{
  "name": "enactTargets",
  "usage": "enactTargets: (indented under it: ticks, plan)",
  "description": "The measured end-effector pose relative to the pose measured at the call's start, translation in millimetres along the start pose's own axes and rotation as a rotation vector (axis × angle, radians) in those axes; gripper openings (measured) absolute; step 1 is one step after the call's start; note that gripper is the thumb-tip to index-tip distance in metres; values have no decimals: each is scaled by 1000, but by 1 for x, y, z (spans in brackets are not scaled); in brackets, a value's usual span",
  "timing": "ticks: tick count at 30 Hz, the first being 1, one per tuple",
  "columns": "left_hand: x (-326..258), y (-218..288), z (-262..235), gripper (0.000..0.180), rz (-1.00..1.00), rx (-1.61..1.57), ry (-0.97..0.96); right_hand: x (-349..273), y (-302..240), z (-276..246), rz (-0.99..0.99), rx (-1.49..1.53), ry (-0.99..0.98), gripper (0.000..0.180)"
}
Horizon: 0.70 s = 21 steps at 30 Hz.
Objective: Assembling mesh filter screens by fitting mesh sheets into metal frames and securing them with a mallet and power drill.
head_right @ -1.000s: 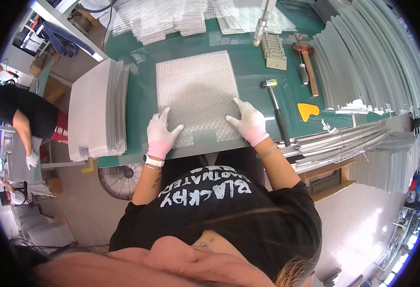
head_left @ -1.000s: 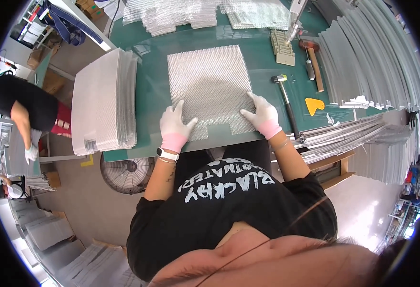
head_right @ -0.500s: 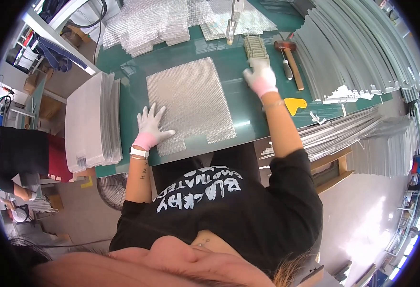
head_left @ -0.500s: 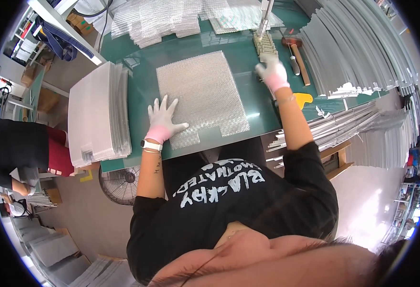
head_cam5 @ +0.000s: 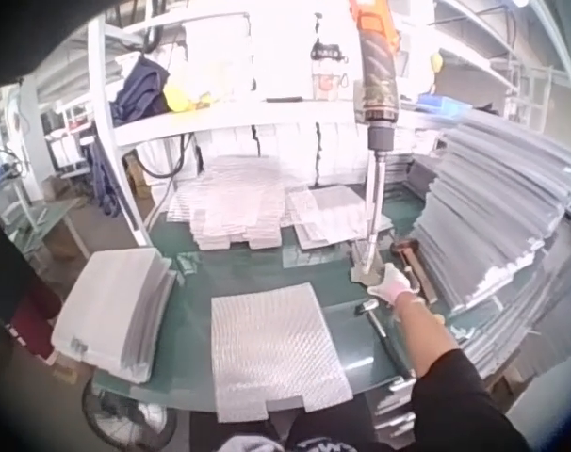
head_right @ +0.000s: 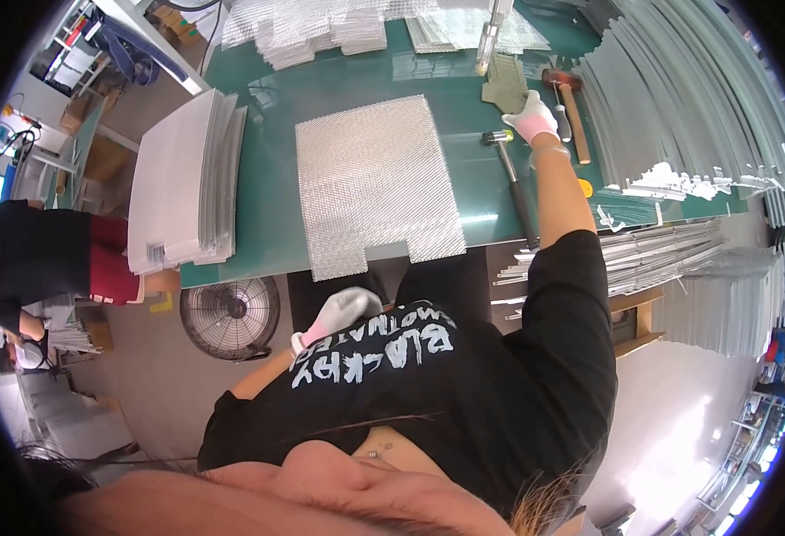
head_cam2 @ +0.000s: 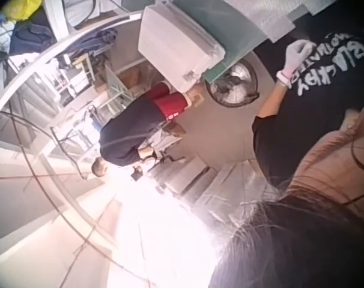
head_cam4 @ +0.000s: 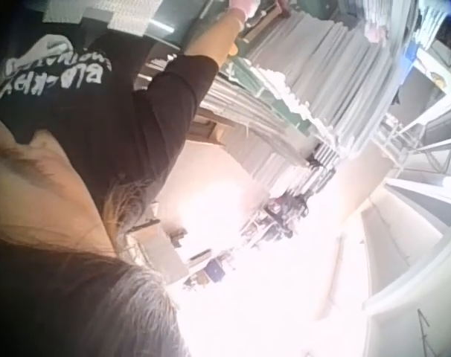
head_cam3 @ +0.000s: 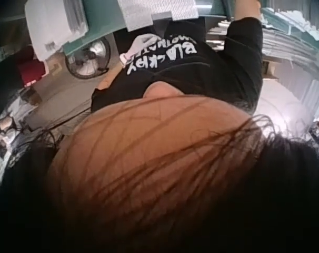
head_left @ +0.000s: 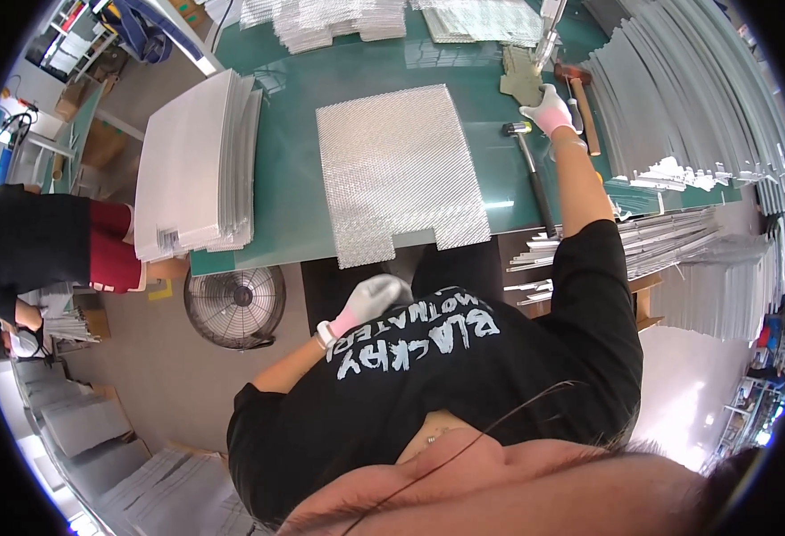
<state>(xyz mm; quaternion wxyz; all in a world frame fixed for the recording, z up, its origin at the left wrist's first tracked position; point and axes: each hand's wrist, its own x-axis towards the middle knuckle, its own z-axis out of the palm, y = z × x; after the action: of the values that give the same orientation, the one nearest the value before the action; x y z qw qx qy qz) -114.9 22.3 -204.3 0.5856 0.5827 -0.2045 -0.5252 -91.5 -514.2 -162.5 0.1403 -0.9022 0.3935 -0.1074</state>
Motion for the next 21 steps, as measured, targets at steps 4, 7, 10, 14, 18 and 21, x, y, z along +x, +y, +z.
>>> enactTargets:
  ticks: [4,7,10,14,18,21]
  plan:
    - [28,-15,-3,42,-80,-733,309,-40,-26,-13,-73,52,43,46]
    - [28,-12,4,38,24,-691,404,-148,-93,-20,-448,561,298,30]
    - [29,-24,3,33,114,-626,400,-280,-117,-21,-648,748,-246,22]
    - [29,-23,9,30,129,-597,421,-378,-110,59,240,1418,-900,27]
    - [31,-47,1,32,283,-153,371,-386,-97,113,502,1949,-896,31]
    - [27,-44,7,34,320,-134,356,-380,-102,110,409,1999,-923,30]
